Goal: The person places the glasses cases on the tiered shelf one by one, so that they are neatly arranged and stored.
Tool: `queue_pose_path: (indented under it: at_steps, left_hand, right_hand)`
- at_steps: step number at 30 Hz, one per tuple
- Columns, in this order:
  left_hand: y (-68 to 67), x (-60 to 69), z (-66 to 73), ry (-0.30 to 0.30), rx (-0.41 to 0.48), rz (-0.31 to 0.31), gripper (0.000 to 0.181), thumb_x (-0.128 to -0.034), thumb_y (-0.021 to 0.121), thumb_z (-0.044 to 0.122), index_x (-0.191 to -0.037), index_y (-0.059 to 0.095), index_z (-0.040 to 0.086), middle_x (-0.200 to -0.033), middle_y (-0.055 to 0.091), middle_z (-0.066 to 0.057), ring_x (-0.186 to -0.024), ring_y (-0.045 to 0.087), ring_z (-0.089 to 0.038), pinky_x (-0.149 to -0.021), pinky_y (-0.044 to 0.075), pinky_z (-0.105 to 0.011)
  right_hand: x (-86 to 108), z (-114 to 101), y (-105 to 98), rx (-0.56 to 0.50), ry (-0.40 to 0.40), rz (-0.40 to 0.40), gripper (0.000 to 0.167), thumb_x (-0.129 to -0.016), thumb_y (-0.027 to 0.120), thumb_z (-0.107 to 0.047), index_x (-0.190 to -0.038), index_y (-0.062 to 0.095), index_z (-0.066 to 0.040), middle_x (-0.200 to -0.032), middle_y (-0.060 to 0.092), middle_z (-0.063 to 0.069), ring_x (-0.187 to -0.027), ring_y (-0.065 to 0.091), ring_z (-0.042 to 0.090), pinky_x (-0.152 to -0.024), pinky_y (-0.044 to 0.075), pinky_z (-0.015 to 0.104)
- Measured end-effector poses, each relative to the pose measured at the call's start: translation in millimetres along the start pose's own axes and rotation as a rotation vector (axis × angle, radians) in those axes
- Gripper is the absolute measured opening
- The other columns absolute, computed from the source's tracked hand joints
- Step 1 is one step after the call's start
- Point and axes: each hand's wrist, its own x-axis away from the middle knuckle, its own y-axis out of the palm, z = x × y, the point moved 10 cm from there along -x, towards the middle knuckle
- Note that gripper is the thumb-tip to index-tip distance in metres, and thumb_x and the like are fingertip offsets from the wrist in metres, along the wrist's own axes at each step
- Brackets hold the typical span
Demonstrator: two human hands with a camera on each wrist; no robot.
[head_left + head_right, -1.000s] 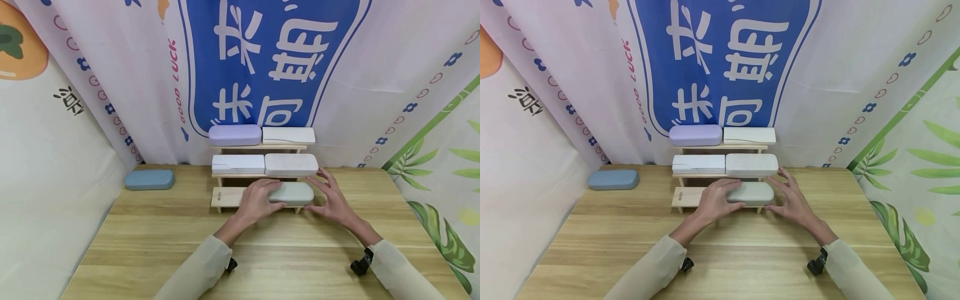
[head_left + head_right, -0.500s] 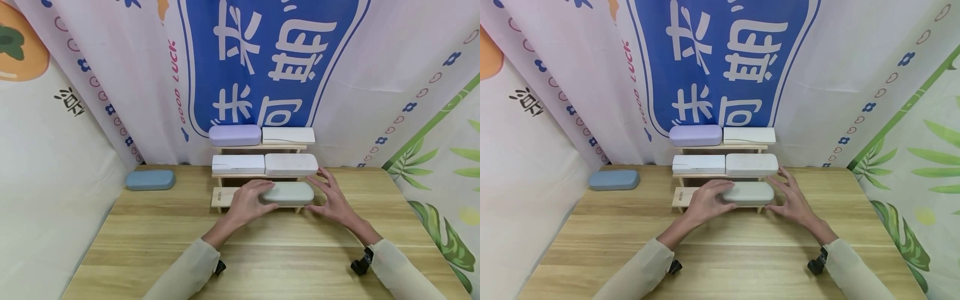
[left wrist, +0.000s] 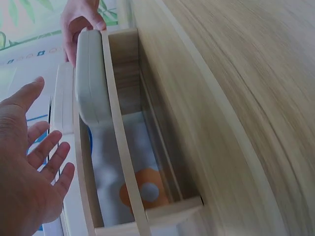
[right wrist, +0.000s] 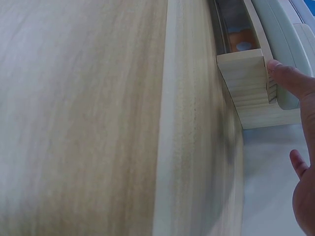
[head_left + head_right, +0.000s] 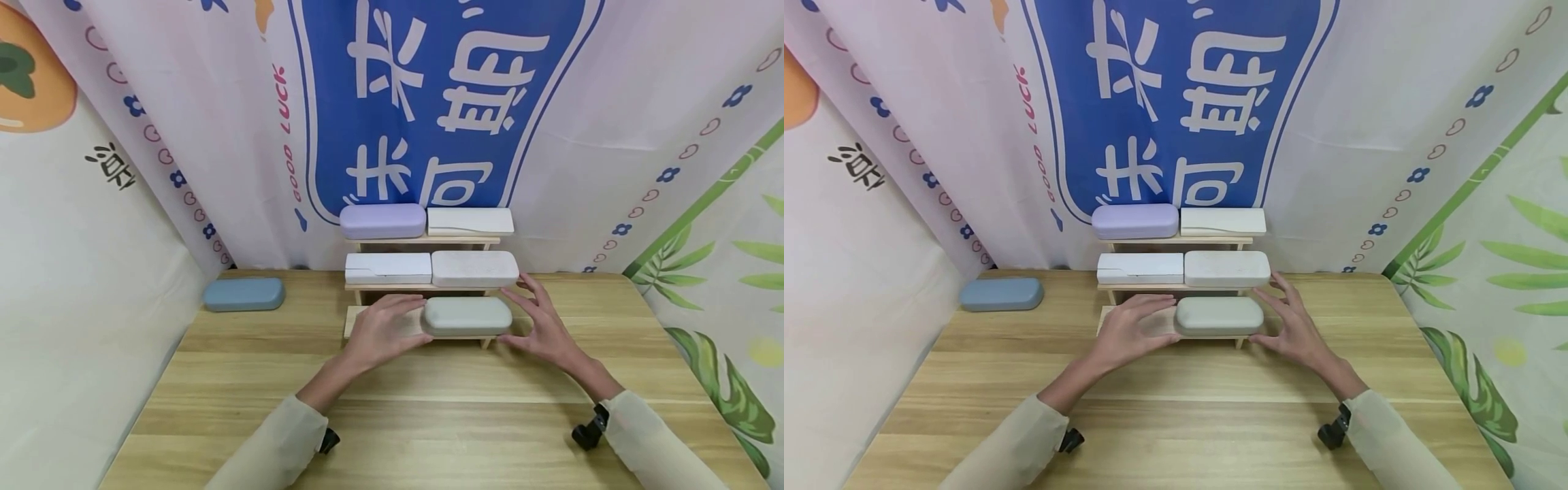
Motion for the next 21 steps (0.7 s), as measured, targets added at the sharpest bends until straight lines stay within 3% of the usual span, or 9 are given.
queue_pose_path:
  at_steps: [4,9,16,18,21]
  left_hand:
    - [-10.2,3.7,-4.2,0.001,-0.014,-0.006,0.064,-0.0720,0.098,0.040,-0.126,0.078,0.013,-0.130,0.076,-0.002,-0.120,0.070,-0.023,-0.098,0.059,-0.040]
    - [-24.9,8.8,-12.0,0.015,0.026,0.002,0.063,-0.0725,0.099,0.035,-0.127,0.078,0.011,-0.131,0.075,-0.005,-0.122,0.070,-0.025,-0.098,0.059,-0.042]
    - [-48.1,15.2,-26.3,0.018,0.058,0.030,0.061,-0.0738,0.099,0.030,-0.128,0.077,0.011,-0.132,0.075,-0.004,-0.119,0.071,-0.026,-0.088,0.062,-0.040]
    - [-53.8,17.3,-29.8,0.020,0.061,0.029,0.062,-0.0741,0.099,0.029,-0.129,0.077,0.010,-0.132,0.074,-0.004,-0.119,0.071,-0.027,-0.089,0.062,-0.041]
    - [-61.6,20.9,-34.5,0.028,0.059,0.022,0.062,-0.0745,0.098,0.027,-0.130,0.076,0.009,-0.134,0.073,-0.007,-0.124,0.070,-0.028,-0.100,0.059,-0.046]
  right_hand:
    - [0.7,1.1,-0.4,0.012,0.006,0.001,0.100,-0.057,0.105,-0.007,-0.146,0.059,0.001,-0.169,0.023,0.029,-0.138,0.042,0.054,-0.115,0.027,0.015]
    - [1.0,1.2,-0.8,0.028,-0.004,0.009,0.100,-0.056,0.105,-0.008,-0.146,0.060,0.001,-0.167,0.025,0.031,-0.138,0.043,0.052,-0.115,0.039,0.031]
    - [0.1,0.9,-0.8,0.018,-0.010,0.006,0.100,-0.057,0.104,-0.008,-0.145,0.060,0.003,-0.170,0.023,0.026,-0.141,0.040,0.050,-0.116,0.030,0.016]
    - [0.0,0.5,-0.6,0.017,-0.008,0.003,0.101,-0.056,0.104,-0.008,-0.146,0.059,0.003,-0.171,0.022,0.026,-0.142,0.039,0.050,-0.116,0.029,0.015]
    - [0.1,0.3,-0.4,0.017,-0.009,0.002,0.102,-0.056,0.104,-0.008,-0.147,0.058,0.002,-0.171,0.022,0.026,-0.142,0.039,0.050,-0.116,0.030,0.016]
